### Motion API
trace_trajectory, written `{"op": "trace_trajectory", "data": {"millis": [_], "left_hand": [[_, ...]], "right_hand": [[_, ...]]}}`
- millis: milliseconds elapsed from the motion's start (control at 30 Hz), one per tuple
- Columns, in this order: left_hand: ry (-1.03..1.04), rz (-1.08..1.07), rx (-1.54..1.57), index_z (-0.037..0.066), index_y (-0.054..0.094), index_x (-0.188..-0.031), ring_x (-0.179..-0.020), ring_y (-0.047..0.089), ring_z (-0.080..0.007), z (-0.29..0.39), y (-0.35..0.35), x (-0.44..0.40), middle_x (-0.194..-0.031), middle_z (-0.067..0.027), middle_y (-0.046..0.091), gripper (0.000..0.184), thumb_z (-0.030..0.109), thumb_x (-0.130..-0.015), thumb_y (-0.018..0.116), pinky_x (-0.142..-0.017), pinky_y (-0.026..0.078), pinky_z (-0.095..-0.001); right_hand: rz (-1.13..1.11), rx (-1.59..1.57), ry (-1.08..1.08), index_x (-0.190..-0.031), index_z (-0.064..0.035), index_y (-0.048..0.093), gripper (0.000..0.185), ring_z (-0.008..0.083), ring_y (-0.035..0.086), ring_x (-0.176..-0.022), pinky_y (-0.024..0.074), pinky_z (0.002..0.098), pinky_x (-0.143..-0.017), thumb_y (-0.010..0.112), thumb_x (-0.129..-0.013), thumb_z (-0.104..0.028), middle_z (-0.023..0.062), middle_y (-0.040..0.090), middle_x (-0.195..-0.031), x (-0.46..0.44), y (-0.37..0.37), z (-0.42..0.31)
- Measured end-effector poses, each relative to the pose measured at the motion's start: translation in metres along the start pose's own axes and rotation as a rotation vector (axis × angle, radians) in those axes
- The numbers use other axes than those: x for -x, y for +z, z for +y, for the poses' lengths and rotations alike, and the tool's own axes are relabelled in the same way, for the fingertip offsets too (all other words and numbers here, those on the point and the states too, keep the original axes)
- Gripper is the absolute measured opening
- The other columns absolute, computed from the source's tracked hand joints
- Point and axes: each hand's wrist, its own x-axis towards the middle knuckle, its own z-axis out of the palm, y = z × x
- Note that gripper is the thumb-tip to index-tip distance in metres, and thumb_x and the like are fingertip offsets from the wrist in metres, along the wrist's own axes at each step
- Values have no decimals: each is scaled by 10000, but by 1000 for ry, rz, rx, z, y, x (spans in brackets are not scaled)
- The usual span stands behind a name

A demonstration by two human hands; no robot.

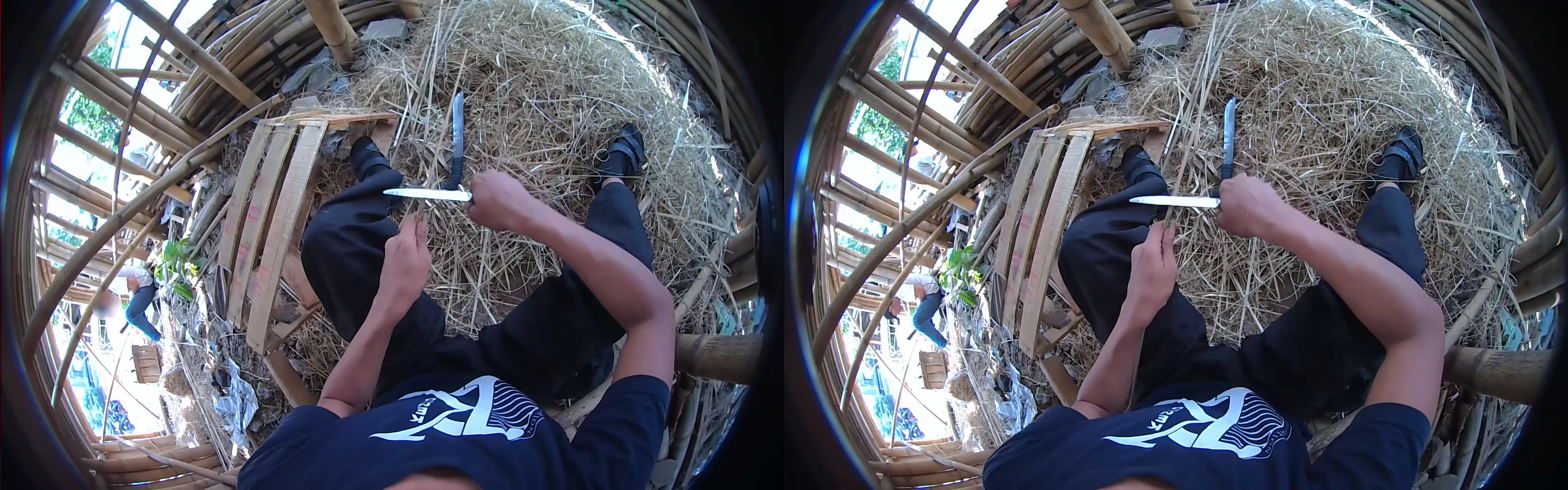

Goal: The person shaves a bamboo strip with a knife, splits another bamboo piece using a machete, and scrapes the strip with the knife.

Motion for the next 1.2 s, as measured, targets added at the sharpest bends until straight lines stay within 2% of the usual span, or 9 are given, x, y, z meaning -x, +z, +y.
{"op": "trace_trajectory", "data": {"millis": [233, 333, 567, 733, 800, 867, 900, 1067, 1200], "left_hand": [[-47, -82, -256, -35, 525, -956, -683, 593, -465, 3, 18, 0, -672, -283, 586, 245, 177, -986, 404, -589, 450, -542], [-35, -89, -272, -35, 526, -962, -677, 600, -455, 0, 21, 0, -672, -278, 590, 242, 178, -983, 412, -592, 454, -541], [-34, -142, -283, -42, 525, -916, -698, 585, -458, -11, 27, 7, -704, -289, 581, 191, 125, -963, 446, -553, 429, -521], [-93, -213, -158, -32, 503, -864, -695, 585, -460, -4, -3, 47, -693, -291, 565, 183, 113, -961, 450, -550, 432, -501], [-9, -185, -61, -21, 528, -902, -624, 583, -413, -10, -17, 87, -635, -251, 528, 156, 97, -964, 447, -517, 413, -431], [22, -153, 4, -14, 544, -923, -565, 576, -377, -12, -29, 89, -609, -230, 510, 157, 97, -969, 444, -506, 405, -399], [-32, -182, 7, -5, 552, -978, -520, 537, -302, -11, -35, 88, -591, -195, 484, 156, 102, -976, 438, -499, 391, -365], [-183, -152, 137, 27, 511, -1184, -498, 414, -76, -1, -24, 62, -571, -45, 415, 232, 132, -1001, 415, -477, 337, -272], [-208, -168, 277, 37, 535, -1128, -523, 325, -26, -11, -14, 31, -599, 55, 344, 204, 144, -1012, 405, -478, 292, -217]], "right_hand": [[11, 2, -79, -702, 49, 654, 226, 378, 662, -718, 548, 433, -692, 568, -724, -159, 234, 653, -726, 11, 20, -2], [-47, -31, -7, -678, 66, 619, 202, 409, 641, -751, 529, 462, -724, 557, -692, -125, 256, 634, -737, 9, 23, -1], [-76, 93, 18, -788, 26, 675, 250, 353, 673, -797, 546, 424, -724, 578, -733, -198, 224, 671, -823, -12, 29, 20], [118, 51, 387, -978, -12, 679, 282, 295, 679, -882, 536, 408, -770, 562, -806, -203, 160, 686, -953, -48, -8, 97], [299, 40, 680, -1038, -23, 665, 296, 281, 667, -972, 529, 404, -813, 555, -841, -215, 177, 665, -1060, -54, -44, 154], [399, 30, 748, -1054, -25, 665, 318, 310, 651, -1010, 522, 403, -838, 568, -833, -233, 201, 652, -1088, -41, -62, 198], [429, 32, 778, -1050, -24, 668, 324, 320, 647, -1014, 520, 407, -843, 572, -827, -239, 208, 651, -1087, -37, -64, 196], [285, -51, 599, -988, -5, 685, 310, 307, 680, -874, 530, 409, -797, 550, -796, -207, 205, 677, -950, -51, -47, 130], [147, -255, 294, -972, 50, 659, 292, 260, 647, -657, 555, 385, -661, 525, -787, -131, 178, 662, -795, -42, -35, 54]]}}
